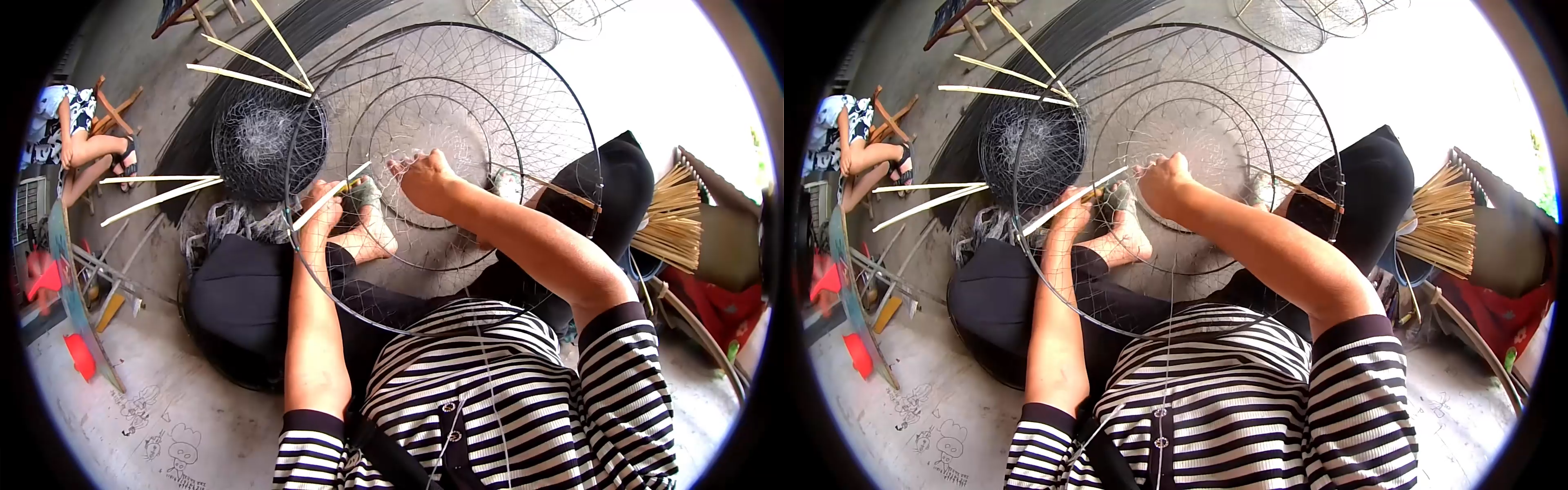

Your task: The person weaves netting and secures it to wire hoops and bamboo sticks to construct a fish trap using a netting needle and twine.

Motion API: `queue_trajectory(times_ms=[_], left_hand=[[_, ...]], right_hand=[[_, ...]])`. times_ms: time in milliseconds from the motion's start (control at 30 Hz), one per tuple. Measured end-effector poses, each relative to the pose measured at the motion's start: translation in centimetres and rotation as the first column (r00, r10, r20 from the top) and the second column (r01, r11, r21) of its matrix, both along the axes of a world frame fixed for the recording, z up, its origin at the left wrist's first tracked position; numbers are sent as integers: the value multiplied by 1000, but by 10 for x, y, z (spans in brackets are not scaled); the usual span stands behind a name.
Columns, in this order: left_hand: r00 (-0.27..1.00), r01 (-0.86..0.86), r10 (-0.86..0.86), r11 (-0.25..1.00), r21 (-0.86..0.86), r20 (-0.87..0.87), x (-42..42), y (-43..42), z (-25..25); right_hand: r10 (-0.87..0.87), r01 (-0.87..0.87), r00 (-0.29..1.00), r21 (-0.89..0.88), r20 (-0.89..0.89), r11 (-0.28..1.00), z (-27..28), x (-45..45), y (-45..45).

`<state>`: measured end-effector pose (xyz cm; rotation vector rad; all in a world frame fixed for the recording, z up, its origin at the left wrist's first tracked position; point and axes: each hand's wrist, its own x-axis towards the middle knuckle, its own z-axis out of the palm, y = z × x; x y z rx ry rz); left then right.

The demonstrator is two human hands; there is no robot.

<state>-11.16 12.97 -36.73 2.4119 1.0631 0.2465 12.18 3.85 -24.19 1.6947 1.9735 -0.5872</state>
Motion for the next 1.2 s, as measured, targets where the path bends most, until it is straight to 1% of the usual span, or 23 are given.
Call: queue_trajectory(times_ms=[67,133,167,200,233,300,367,400,467,500,533,600,667,733,767,800,833,900,933,1000,1067,1100,1200], left_hand=[[986,-20,52,980,-196,161,25,-9,6],[975,-88,164,906,-413,151,49,-23,22],[965,-18,100,948,-319,243,58,-26,30],[919,5,224,818,-576,326,60,-26,25],[851,34,390,628,-777,352,64,-27,25],[925,68,121,880,-470,361,59,-31,35],[939,165,-107,974,-156,327,56,-30,65],[981,112,-108,993,-22,160,43,-23,48],[983,-36,15,993,111,182,18,-25,32],[992,-109,117,984,-144,50,18,-38,79],[978,-207,181,902,-380,-104,19,-55,150],[922,132,-271,892,-432,-278,12,-86,219],[921,291,-386,581,-760,58,5,-119,245],[872,490,-245,441,-752,424,6,-156,239],[882,462,-107,390,-796,459,14,-170,238],[876,444,34,334,-832,481,23,-180,238],[887,413,25,407,-815,462,32,-180,247],[856,439,145,306,-845,497,39,-170,257],[836,459,202,254,-852,510,42,-166,263],[820,538,51,270,-798,570,50,-157,282],[742,639,7,292,-711,670,63,-162,298],[688,678,13,344,-650,725,70,-171,300],[690,567,48,585,-581,722,107,-170,323]], right_hand=[[33,-35,999,66,37,997,-4,-5,0],[79,-89,995,164,68,982,-9,-10,-1],[124,-134,991,344,51,929,-24,-11,-6],[155,-156,988,180,15,971,-11,-14,7],[133,-132,991,198,10,971,-9,-13,8],[117,-115,993,203,1,972,-3,-12,7],[131,-127,991,179,-6,976,9,-8,6],[226,-229,973,202,37,952,21,0,0],[414,-433,901,232,131,871,59,24,-22],[404,-431,898,164,174,887,92,31,-29],[348,-368,924,124,160,922,114,37,-35],[173,-179,981,70,87,981,145,49,-48],[-28,75,985,274,-170,959,154,67,-68],[-98,248,909,335,-406,909,180,73,-84],[50,160,915,476,-400,865,177,81,-91],[6,176,911,400,-413,900,196,80,-92],[-88,301,852,345,-517,889,207,81,-96],[-237,496,745,282,-623,821,215,90,-104],[-167,540,659,307,-734,784,219,95,-104],[-222,566,722,374,-656,735,227,108,-110],[-214,609,688,390,-694,691,233,109,-115],[-177,609,691,432,-701,666,231,106,-117],[-117,619,691,501,-714,605,224,96,-118]])
